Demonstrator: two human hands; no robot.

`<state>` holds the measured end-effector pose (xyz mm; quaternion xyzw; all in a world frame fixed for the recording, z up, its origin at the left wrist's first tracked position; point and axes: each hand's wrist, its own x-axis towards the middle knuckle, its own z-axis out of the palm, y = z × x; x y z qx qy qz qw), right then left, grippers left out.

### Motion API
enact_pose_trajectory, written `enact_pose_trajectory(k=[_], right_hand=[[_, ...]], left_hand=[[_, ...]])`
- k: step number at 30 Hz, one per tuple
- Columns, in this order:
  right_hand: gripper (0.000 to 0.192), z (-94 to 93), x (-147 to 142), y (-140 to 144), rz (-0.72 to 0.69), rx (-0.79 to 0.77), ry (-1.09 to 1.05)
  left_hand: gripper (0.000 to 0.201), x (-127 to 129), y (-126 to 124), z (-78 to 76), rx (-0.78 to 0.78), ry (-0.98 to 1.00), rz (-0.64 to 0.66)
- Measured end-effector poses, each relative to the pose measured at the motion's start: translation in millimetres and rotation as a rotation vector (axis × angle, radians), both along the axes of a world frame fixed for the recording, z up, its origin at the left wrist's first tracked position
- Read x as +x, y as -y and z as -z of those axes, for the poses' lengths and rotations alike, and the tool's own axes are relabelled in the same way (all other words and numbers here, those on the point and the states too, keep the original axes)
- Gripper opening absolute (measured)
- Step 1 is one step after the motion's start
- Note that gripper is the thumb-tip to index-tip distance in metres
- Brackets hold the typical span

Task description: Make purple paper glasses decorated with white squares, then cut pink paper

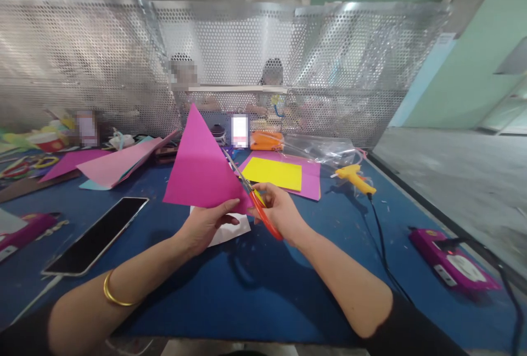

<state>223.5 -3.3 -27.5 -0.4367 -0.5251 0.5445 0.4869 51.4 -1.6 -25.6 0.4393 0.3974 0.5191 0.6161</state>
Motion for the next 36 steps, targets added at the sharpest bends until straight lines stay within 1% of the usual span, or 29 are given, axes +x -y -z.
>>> enact_pose_trajectory(k=[2,5,9,12,15,18,23,26,29,31,34,36], right_hand=[[0.06,0.5,0.2,0.9,0.012,0.002,0.004],[0.06,0.6,6.5,1.9,0.057,0.015,0.029],[0.064,1.2,28.7,-3.7,0.205,0.041,0.11],[0.065,3.7,48.7,-14.4,0.307,0.037,0.197],[0.064,8.1,62.6,-24.2,0.366,0.019,0.285],[0.065,11.2,66.5,-27.3,0.367,0.016,0.362],[0.066,9.9,61.4,-21.4,0.275,0.077,0.459],[0.065,8.4,62.6,-20.6,0.272,0.105,0.584],[0.057,7.3,68.5,-23.5,0.333,0.103,0.792],[0.05,7.1,72.7,-25.4,0.39,0.085,0.957],[0.037,8.3,76.7,-26.0,0.455,0.032,1.159],[0.026,9.4,78.7,-25.0,0.469,-0.004,1.232]], left_hand=[[0.035,-0.1,-0.7,0.3,-0.01,0.001,-0.009],[0.03,-3.0,-4.7,-0.4,-0.041,0.007,-0.071],[0.026,-11.6,-12.8,-4.4,-0.098,0.009,-0.142],[0.025,-16.9,-16.5,-7.8,-0.121,0.012,-0.149],[0.022,-18.9,-17.2,-10.0,-0.135,0.017,-0.145],[0.021,-19.4,-17.1,-11.2,-0.142,0.014,-0.14],[0.02,-20.9,-18.6,-10.7,-0.129,-0.001,-0.127],[0.017,-21.8,-19.2,-9.6,-0.117,-0.026,-0.118],[0.015,-22.5,-19.0,-9.4,-0.103,-0.073,-0.092],[0.016,-23.0,-18.8,-9.6,-0.091,-0.115,-0.049],[0.018,-23.8,-18.3,-10.0,-0.089,-0.192,0.066],[0.018,-24.3,-17.5,-10.2,-0.097,-0.245,0.168]])
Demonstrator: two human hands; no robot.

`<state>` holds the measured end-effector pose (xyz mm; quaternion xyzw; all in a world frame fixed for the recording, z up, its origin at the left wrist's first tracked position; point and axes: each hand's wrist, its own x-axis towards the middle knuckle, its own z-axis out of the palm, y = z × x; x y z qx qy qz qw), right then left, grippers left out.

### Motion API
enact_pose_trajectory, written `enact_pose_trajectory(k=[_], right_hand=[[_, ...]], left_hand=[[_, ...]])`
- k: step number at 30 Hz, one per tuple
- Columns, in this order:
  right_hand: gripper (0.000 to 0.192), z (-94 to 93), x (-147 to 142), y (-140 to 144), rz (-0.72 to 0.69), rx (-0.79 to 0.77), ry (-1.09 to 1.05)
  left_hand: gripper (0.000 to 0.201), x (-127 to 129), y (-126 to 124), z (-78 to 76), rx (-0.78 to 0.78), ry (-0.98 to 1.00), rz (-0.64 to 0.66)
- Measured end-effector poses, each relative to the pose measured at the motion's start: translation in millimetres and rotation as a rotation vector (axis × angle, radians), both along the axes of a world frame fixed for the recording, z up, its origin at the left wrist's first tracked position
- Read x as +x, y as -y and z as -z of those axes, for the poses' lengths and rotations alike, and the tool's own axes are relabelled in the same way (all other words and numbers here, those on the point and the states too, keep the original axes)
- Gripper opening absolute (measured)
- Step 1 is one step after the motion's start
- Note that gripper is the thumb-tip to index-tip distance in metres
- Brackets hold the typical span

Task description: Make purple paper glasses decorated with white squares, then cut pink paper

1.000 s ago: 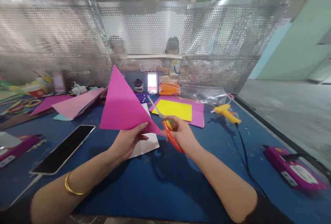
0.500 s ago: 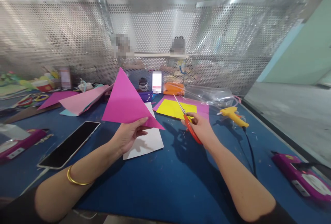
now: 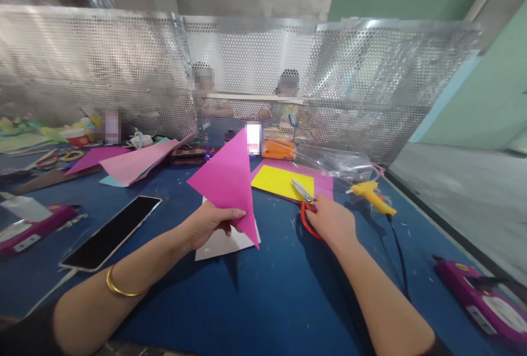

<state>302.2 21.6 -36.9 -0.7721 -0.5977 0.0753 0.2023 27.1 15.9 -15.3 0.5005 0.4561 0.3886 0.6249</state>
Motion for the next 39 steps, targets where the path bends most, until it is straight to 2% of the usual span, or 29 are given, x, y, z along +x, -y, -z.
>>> enact_pose_trajectory(k=[3,6,9,12,15,17,19,23,25,32,35,39], right_hand=[[0.013,-2.3,3.8,3.0,-0.006,-0.026,0.001],[0.017,-11.3,4.0,7.8,-0.064,0.005,-0.121],[0.033,-19.6,-9.6,14.8,-0.192,0.043,-0.393],[0.051,-18.2,-36.0,23.5,-0.327,0.04,-0.727],[0.044,-11.0,-57.3,29.9,-0.353,0.082,-0.96],[0.036,-8.3,-60.9,31.1,-0.34,0.127,-1.059],[0.031,-9.1,-56.6,30.4,-0.321,0.161,-1.122],[0.028,-15.8,-43.4,28.3,-0.288,0.199,-1.182],[0.027,-18.0,-41.1,28.6,-0.289,0.199,-1.191],[0.027,-19.3,-43.4,32.9,-0.31,0.134,-1.204],[0.031,-18.5,-42.5,33.4,-0.333,0.048,-1.209],[0.024,-15.5,-41.4,33.2,-0.357,0.004,-1.237]], left_hand=[[0.019,-1.0,1.6,-0.7,-0.021,-0.063,0.136],[0.019,-1.7,3.9,-1.6,-0.031,-0.113,0.242],[0.015,0.4,8.4,-1.7,-0.042,-0.148,0.348],[0.011,5.8,15.1,-0.3,-0.062,-0.169,0.429],[0.023,9.8,19.2,0.2,-0.075,-0.182,0.467],[0.037,8.8,17.2,-1.9,-0.052,-0.167,0.444],[0.042,4.3,11.2,-6.0,-0.007,-0.131,0.365],[0.035,-8.4,-3.6,-15.2,0.074,-0.087,0.13],[0.029,-11.4,-6.8,-17.3,0.093,-0.099,0.059],[0.01,-3.2,-0.6,-16.5,0.086,-0.167,0.011],[0.009,-2.4,-0.8,-16.6,0.091,-0.171,-0.004],[0.009,-4.1,-2.7,-16.3,0.088,-0.167,0.013]])
